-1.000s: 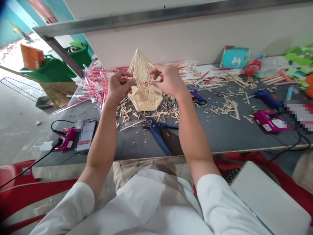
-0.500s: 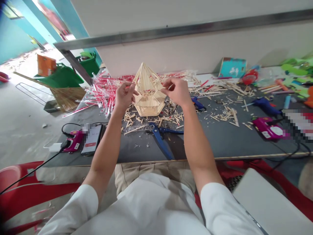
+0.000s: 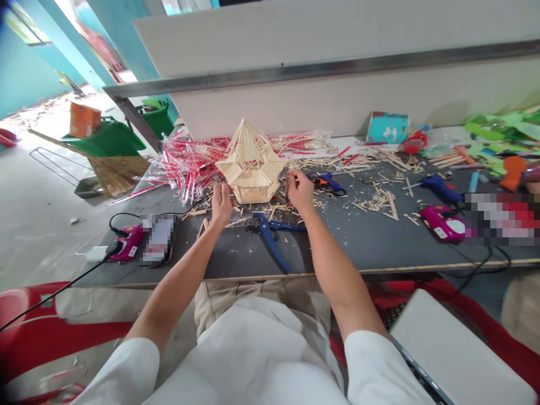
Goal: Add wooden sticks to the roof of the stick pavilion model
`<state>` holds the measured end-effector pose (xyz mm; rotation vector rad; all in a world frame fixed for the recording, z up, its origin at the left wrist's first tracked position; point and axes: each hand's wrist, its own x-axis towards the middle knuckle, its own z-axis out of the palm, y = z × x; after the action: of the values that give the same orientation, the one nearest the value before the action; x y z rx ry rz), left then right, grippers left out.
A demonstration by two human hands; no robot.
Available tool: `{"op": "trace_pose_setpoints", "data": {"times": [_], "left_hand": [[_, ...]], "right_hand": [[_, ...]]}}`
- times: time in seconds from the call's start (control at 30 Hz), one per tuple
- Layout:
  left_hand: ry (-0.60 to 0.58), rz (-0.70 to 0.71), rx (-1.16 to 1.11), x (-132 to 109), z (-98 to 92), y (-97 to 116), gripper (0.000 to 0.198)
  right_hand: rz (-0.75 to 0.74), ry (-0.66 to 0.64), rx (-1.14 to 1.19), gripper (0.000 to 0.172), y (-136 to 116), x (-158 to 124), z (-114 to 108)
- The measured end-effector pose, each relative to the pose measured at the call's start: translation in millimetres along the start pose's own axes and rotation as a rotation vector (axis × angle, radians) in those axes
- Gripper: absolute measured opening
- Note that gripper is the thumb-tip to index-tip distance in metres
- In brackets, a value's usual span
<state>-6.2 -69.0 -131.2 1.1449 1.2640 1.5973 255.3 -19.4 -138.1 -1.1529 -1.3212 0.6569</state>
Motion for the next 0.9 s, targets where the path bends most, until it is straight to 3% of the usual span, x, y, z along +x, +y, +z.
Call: {"op": "trace_pose_setpoints", "data": {"times": [0.23,0.4,0.5,0.73,0.9], "left_hand": [[-0.036,-0.049,-0.134,-2.5,8.6,-3.7,0.050],[-0.149,-0.247,-0.341,2.5,6.8,-5.1,0.054],[-0.188,-0.303,-0.390,5.1,5.3,-3.5,0.061],[-0.255,-0.388,-0.456,5.2,2.7,5.1,0.057],[-0.271,-0.405,-0.451,2.3,4.7,7.7,0.055]], "right_hand": [[0.294,-0.183,0.416,0.060,-12.1,-17.8,35.6],[0.461,-0.186,0.618,0.064,-23.1,-21.5,41.0],[0.546,-0.203,0.681,0.058,-25.8,-21.4,39.1],[0.647,-0.271,0.763,0.026,-32.7,-18.4,26.5],[0.727,-0.278,0.790,0.020,-35.6,-12.8,18.6]]}}
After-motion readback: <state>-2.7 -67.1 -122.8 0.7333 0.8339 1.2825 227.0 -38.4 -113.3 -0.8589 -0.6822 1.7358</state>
